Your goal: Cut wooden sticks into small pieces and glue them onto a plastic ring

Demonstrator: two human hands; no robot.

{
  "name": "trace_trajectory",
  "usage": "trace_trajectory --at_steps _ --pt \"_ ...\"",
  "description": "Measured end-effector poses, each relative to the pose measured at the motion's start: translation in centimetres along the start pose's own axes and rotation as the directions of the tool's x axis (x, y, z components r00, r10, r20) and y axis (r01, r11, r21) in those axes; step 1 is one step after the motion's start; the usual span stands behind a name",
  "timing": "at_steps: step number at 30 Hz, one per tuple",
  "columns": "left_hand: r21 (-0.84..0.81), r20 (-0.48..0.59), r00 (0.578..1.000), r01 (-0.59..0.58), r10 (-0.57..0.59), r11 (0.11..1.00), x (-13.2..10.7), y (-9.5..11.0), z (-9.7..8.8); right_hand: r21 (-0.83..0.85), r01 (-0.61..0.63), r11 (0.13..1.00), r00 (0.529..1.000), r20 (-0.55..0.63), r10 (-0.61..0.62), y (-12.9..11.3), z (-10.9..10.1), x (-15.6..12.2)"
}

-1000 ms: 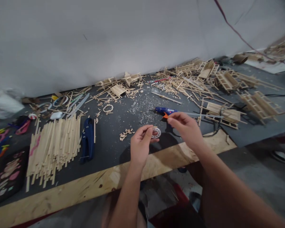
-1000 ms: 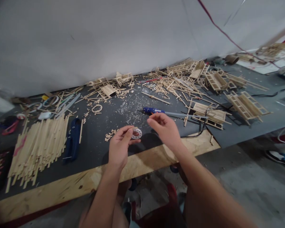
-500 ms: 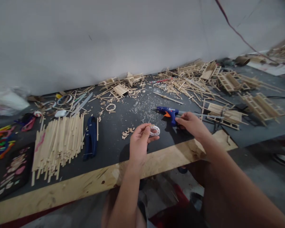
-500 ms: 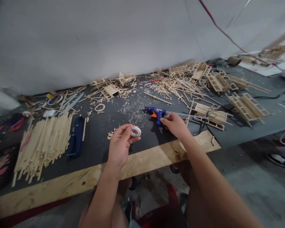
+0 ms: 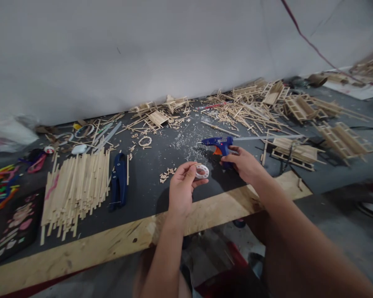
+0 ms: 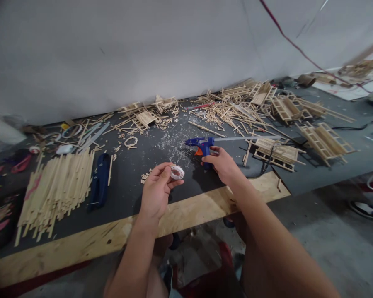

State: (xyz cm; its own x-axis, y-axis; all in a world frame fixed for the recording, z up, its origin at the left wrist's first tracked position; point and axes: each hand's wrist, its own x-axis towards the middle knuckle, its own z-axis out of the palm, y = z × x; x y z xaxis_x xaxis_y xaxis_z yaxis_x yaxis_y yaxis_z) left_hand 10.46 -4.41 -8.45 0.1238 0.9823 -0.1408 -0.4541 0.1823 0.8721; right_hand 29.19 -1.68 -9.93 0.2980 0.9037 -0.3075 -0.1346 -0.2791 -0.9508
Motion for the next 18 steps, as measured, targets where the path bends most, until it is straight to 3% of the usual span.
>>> trace_trajectory --at_steps 4,8,13,18 --pt "-0.028 0.001 1.0 0.001 -0.001 1.0 0.2 0.0 -0.1 0.086 -0.05 0.995 0.99 0.134 0.038 -0.7 -0.1 -1.6" --pt "-0.053 -0.007 1.0 0.008 -0.008 0.999 0.3 0.2 -0.2 0.219 -0.021 0.976 0.98 0.199 -0.024 -0.9 -0.3 -3.3" --pt "-0.069 -0.044 0.999 0.028 -0.031 0.997 0.3 0.5 -0.2 0.142 0.038 0.989 0.954 0.29 -0.079 -0.8 -0.5 -4.4" --pt "-0.071 -0.054 0.998 0.03 -0.034 0.997 0.4 0.5 -0.3 0.064 0.014 0.998 0.935 0.353 -0.036 -0.6 -0.8 -5.0"
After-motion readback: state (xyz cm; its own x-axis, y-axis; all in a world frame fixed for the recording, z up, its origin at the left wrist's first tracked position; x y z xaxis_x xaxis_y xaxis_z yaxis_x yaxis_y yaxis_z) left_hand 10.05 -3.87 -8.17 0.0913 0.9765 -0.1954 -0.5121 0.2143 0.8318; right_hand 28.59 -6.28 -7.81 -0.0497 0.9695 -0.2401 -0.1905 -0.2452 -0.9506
